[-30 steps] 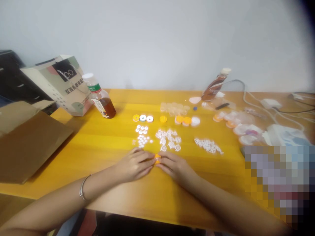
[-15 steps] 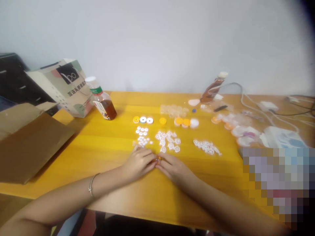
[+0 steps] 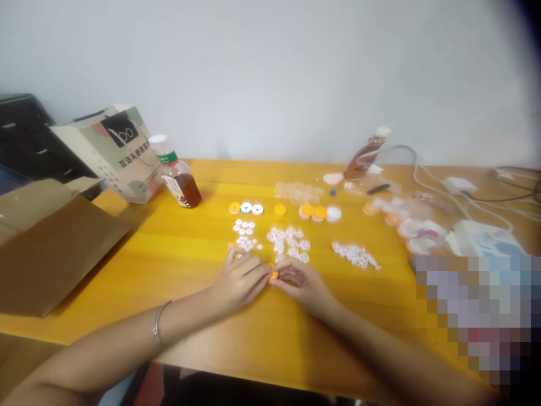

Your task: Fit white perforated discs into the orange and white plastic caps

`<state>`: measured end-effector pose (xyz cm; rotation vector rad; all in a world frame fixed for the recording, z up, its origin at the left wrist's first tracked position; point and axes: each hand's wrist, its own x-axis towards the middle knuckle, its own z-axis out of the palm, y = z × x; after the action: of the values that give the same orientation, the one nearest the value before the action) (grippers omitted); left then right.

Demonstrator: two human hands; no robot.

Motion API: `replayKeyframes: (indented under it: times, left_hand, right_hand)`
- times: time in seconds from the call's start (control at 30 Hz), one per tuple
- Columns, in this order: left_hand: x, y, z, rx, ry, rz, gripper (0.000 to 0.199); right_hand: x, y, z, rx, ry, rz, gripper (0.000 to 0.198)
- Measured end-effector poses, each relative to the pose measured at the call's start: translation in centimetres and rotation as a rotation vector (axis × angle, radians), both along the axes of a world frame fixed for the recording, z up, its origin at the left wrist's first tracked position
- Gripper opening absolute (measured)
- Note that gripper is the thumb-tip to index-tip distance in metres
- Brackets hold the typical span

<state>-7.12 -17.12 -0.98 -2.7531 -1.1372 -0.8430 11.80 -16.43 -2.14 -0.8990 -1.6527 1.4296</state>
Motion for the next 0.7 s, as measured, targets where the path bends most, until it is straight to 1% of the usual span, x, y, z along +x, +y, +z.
replayKeyframes:
  times: [0.1, 0.2, 0.3, 0.37, 0.43, 0.5, 0.6, 0.7]
  left_hand:
    - [0.0, 0.1, 0.2, 0.025, 0.010, -0.006, 0.013]
    - [0.2, 0.1, 0.2, 0.060, 0.056, -0.021, 0.013]
    - [0.3, 0.1, 0.3, 0.072, 0.067, -0.036, 0.013]
    - [0.2, 0.4, 0.5, 0.059, 0.016, -0.041, 0.014]
    - [-0.2, 1.4, 0.8, 0.040, -0.064, -0.019, 0.017]
    - [-0.7, 2.8, 1.0, -0.008, -0.101, 0.039, 0.016]
    - [-1.3, 5.0, 1.0, -0.132, 0.012, 0.105, 0.013]
    - [-1.2, 6.4, 0.6, -0.185, 0.111, 0.096, 0.013]
  right_hand:
    - [0.0, 0.2, 0.0, -0.113, 0.079, -0.029, 0.023]
    - [0.1, 0.5, 0.1, -0.163, 0.129, -0.004, 0.031]
    - [0.1, 0.6, 0.3, -0.188, 0.123, -0.001, 0.027]
    - [0.1, 0.6, 0.4, -0.189, 0.104, -0.033, 0.026]
    - [0.2, 0.5, 0.5, -0.182, 0.086, -0.083, 0.028]
    - [0.3, 0.5, 0.6, -0.175, 0.060, -0.141, 0.028]
    - [0.4, 0.5, 0.8, -0.169, 0.038, -0.207, 0.028]
    - [0.5, 0.6, 1.0, -0.149, 0.044, -0.248, 0.028]
